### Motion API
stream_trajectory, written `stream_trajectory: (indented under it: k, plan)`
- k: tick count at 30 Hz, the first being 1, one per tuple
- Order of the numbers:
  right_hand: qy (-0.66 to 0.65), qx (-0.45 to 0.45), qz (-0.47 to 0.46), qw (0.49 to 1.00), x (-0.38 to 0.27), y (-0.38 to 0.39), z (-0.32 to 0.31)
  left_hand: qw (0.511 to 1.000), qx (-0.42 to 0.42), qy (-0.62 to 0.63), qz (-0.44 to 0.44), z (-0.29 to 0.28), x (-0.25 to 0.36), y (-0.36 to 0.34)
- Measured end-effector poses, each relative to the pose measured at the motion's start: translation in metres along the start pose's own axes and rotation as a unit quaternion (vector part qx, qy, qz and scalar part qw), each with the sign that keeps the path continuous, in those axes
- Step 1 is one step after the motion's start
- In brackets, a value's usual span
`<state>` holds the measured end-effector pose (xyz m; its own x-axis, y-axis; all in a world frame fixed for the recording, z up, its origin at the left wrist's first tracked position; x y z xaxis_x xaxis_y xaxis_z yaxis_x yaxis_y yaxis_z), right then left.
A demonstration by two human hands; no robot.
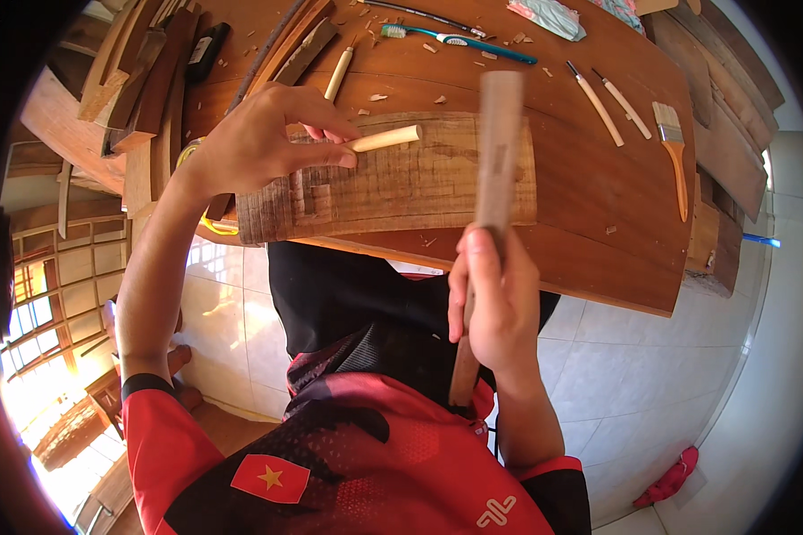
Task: The person uses a wooden mallet to repeatedly strike a small cylindrical wooden dowel held against a wooden workbench. The person rotates the dowel and adjusts their grip to shape different sides of the object throughout the clip.
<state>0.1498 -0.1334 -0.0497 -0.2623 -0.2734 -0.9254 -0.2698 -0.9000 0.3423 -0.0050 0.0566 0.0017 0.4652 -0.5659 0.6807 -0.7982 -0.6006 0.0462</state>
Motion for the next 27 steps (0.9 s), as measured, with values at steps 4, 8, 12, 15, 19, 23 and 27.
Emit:
stream_trajectory:
  k: [4,8,12,15,19,23,27]
  plan:
    - [0.082,-0.067,0.036,0.994,0.01,0.005,0.019,0.998,-0.021,0.055,-0.01,-0.003,-0.003,0.004]
    - [0.05,-0.024,0.016,0.998,-0.003,0.0,0.005,0.996,-0.003,0.086,0.033,-0.013,-0.003,0.019]
    - [0.044,-0.013,-0.012,0.999,-0.014,-0.004,-0.003,0.994,0.017,0.094,0.06,-0.029,-0.01,0.042]
    - [0.038,-0.022,-0.027,0.999,-0.018,-0.007,-0.009,0.991,0.053,0.093,0.083,-0.037,-0.017,0.058]
    - [0.044,-0.026,-0.032,0.998,-0.016,-0.006,-0.013,0.992,0.093,0.076,0.035,-0.04,-0.025,0.075]
    - [0.08,-0.035,-0.041,0.995,-0.018,-0.006,-0.017,0.989,0.118,0.084,0.018,-0.041,-0.028,0.088]
    - [0.13,-0.04,-0.036,0.99,-0.027,-0.002,-0.029,0.987,0.137,0.075,-0.045,-0.051,-0.041,0.103]
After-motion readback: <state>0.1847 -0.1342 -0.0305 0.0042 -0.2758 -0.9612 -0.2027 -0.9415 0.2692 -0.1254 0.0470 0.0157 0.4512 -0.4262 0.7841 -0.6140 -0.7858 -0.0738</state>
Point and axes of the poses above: each hand's wrist, its own y-axis away from the middle knuckle, its own z-axis out of the palm, x = y × z, the point moved 9 cm from there along -y, towards the middle knuckle, and after that the axes turned 3 degrees about x, right-handed, at the moved point
